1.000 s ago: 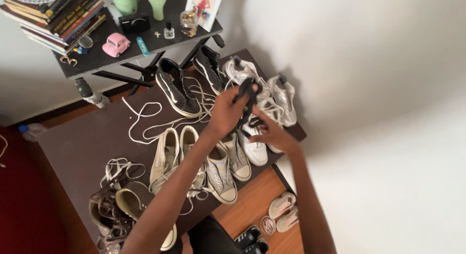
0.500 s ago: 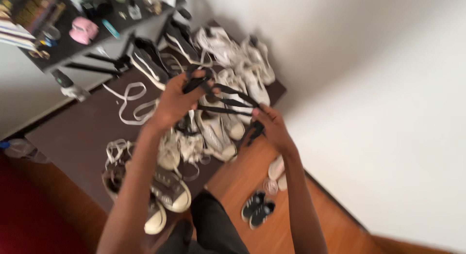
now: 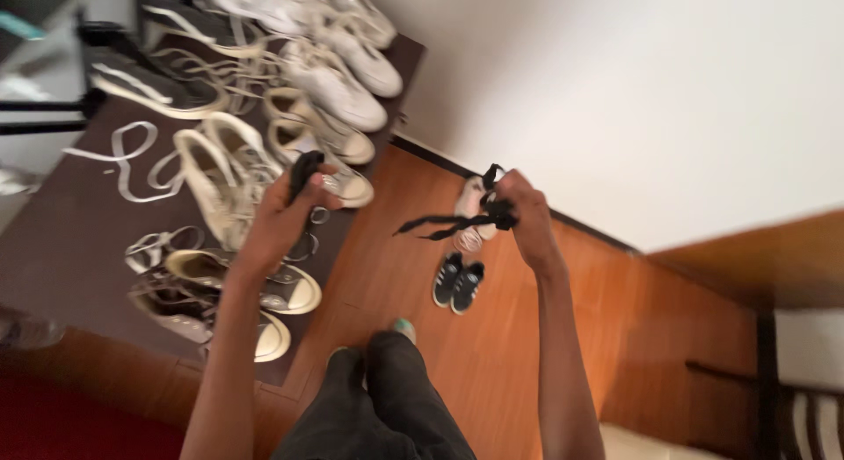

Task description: The person removes shoelaces from several pairs of shoes on a table, then places the shoes and laces on the floor in organized rows. The person handles multiple pairs of sneakers and canvas shoes, separating laces and arranging them systematically.

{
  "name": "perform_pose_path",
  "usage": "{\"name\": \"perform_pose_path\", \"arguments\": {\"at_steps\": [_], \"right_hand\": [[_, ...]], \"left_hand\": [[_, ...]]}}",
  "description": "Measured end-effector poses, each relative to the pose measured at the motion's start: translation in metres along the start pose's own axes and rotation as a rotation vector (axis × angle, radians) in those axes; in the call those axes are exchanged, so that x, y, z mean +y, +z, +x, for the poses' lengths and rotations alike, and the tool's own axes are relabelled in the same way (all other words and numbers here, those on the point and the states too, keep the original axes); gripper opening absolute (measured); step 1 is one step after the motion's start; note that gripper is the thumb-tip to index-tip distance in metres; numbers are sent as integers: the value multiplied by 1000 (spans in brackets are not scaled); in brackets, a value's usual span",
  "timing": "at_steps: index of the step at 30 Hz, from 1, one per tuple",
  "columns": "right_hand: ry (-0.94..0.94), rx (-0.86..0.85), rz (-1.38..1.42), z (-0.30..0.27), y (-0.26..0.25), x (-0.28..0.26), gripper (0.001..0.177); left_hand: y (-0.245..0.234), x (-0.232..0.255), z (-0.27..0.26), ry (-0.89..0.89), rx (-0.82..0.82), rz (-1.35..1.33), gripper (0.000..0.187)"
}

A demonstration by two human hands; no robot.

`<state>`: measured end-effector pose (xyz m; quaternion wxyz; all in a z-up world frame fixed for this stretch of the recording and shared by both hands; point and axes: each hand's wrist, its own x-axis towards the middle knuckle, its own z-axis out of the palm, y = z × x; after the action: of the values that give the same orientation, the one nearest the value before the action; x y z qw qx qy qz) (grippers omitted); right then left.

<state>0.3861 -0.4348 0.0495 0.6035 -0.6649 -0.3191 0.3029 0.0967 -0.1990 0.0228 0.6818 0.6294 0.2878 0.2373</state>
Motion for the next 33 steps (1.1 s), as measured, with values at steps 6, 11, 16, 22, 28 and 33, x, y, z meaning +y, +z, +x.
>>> {"name": "perform_pose_path", "arguments": {"at_steps": [6,11,16,22,28,33], "right_hand": [[184,8,-284,-61,-28,32,42],[98,103,-80,-95,-35,61,35],[-243,316,-558,-118,-95,97,37],[641,1,713,-185,-181,182,64],[602,-312,199,-259,-201,238,37],[709,-282,597,-266,-243,237,33]], "left_hand": [[149,-26,-3,-6,-222,-44,49],[277,-80,-27,78,-355,-168,62],[351,-118,-56,-106,-437,-74,49],[419,-123,-83,-516,-419,-670,33],[467,-157,-64,-654,-249,-789,49],[457,-194,-70,-166,-393,-78,50]]}}
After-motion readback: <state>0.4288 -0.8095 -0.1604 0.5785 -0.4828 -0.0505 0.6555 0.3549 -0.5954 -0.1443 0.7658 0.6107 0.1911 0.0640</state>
